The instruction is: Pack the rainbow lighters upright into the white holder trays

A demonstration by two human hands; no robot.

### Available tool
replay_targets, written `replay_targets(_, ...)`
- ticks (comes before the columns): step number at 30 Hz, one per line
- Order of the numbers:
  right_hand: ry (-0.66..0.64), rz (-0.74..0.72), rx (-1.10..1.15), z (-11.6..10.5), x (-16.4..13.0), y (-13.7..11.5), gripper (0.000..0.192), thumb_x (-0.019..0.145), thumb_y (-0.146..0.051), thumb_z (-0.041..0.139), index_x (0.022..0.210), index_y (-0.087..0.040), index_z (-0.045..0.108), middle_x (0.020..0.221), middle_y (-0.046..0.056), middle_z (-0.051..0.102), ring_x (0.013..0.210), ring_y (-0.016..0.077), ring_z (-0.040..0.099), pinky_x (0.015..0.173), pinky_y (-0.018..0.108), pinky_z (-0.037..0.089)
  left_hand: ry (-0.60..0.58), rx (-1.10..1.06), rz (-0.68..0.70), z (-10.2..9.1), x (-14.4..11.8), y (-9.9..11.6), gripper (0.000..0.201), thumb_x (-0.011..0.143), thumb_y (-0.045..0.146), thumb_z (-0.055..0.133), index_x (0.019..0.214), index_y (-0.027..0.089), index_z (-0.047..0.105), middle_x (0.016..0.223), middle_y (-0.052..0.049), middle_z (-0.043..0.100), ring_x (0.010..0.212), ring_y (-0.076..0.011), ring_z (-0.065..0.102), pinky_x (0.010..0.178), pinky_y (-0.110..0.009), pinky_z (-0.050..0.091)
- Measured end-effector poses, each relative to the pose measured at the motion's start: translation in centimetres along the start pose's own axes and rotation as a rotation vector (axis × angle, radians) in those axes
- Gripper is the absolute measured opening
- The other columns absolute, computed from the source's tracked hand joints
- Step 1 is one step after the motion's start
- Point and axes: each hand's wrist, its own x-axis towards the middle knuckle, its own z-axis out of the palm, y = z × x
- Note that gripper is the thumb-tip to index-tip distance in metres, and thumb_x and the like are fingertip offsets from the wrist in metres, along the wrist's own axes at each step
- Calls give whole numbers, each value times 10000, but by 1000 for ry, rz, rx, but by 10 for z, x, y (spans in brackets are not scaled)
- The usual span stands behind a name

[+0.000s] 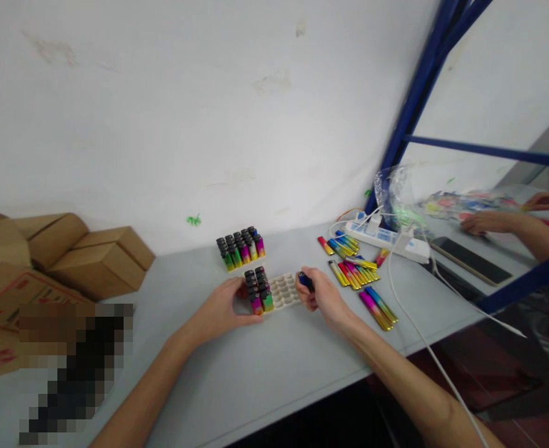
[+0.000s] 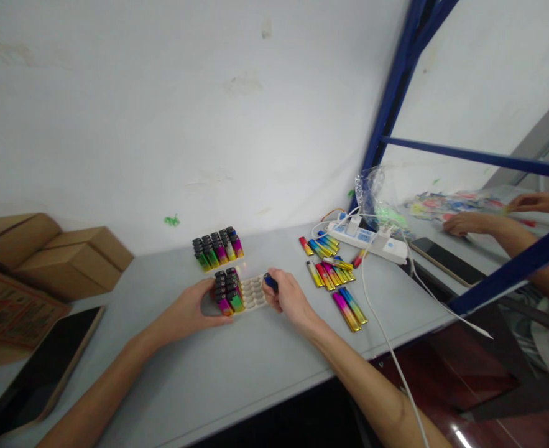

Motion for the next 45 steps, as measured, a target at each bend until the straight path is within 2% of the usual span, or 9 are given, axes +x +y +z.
replay_targets(4,-5,13,-24,1,1,0,449,918,-591,430,631,-246,399,539,-64,328,473,103,253,460,258,225,9,7,16,1,0,-2,577,644,492,937,1087,192,723,1016,-62,769,903,-299,704,838,-408,603)
replay_targets(8,-16,60,21,1,3,1,546,910,-712,462,644,-239,409,554,-82,279,477,94,225,474,250,200,4,5,24,1,0,-4,574,658,486,934,1097,185,721,1033,-70,765,912,-300,702,838,-409,600)
replay_targets(13,-99,-33,36,-1,10,4,637,919,-821,504,929,-195,622,668,-59,418,557,112,359,553,253,313,12,20,25,2,-1,-4,533,651,483,932,1044,193,717,1011,-67,764,884,-288,692,817,-403,594)
replay_targets(20,-197,-226,-240,-6,21,-18,452,987,-598,642,1183,-195,701,930,16,663,814,162,630,769,293,521,7,3,47,0,-1,-3,513,656,433,927,1057,196,712,1012,-63,762,870,-285,683,820,-402,588)
replay_targets(24,-143,-291,-269,-7,41,-16,381,935,-508,731,1110,-169,732,1006,66,778,932,206,728,905,346,567,-4,2,49,-3,-2,-4,473,640,440,930,973,203,694,989,-60,754,877,-295,684,826,-417,591)
replay_targets(27,-80,-314,-392,-7,52,-5,285,903,-404,769,1064,-170,742,974,73,818,912,224,761,899,363,583,-16,-4,34,-5,-3,-3,478,638,411,928,1000,204,694,1015,-66,759,901,-303,693,842,-425,593)
replay_targets(32,-63,-386,-630,-4,56,8,209,991,-300,684,1145,-173,744,979,79,833,899,227,782,865,345,592,-29,-23,13,-6,-4,1,523,630,379,937,1062,196,707,1057,-62,766,921,-303,702,870,-423,600)
replay_targets(41,-265,-568,-873,-10,60,5,217,1004,-159,670,1214,-148,725,1142,127,802,998,229,761,930,331,564,-52,15,-42,-8,-3,-1,518,630,407,922,1043,172,717,1075,-91,784,983,-338,720,893,-436,597)
replay_targets(45,-287,-501,-938,-8,58,5,249,981,-124,696,1228,-148,717,1056,103,818,917,220,769,855,303,566,-52,-21,-40,-9,-3,-3,556,634,424,915,1097,177,727,1112,-99,791,1016,-344,724,927,-456,599)
